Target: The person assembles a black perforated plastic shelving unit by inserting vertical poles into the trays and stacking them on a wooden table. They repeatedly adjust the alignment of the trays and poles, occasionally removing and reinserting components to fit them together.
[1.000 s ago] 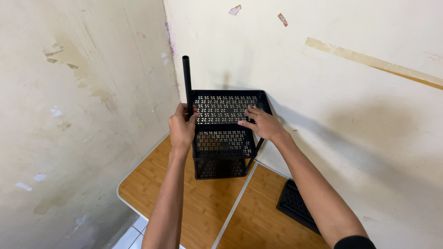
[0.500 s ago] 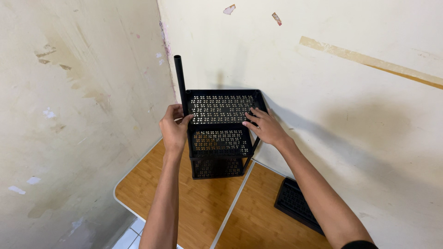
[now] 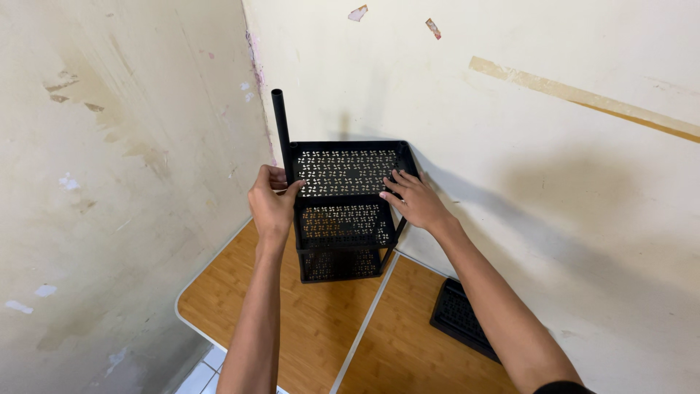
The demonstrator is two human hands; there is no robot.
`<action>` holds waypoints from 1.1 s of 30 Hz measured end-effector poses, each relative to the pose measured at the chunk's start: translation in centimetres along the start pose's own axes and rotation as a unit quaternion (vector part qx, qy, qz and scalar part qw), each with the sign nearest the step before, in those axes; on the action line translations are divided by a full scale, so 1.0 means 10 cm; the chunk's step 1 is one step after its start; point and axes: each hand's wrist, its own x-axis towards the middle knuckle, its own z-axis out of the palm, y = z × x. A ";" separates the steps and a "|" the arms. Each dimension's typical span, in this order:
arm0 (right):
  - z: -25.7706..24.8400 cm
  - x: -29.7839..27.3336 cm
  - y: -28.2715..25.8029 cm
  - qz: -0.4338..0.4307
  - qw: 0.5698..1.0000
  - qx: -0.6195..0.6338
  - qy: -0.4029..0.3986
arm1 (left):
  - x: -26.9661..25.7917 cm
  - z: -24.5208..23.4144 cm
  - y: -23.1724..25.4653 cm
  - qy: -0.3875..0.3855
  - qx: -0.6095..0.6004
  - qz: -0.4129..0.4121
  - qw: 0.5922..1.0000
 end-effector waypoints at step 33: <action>-0.81 -1.38 0.82 0.134 0.706 0.576 0.389 | -0.27 1.63 0.96 -0.294 -0.080 0.296 0.905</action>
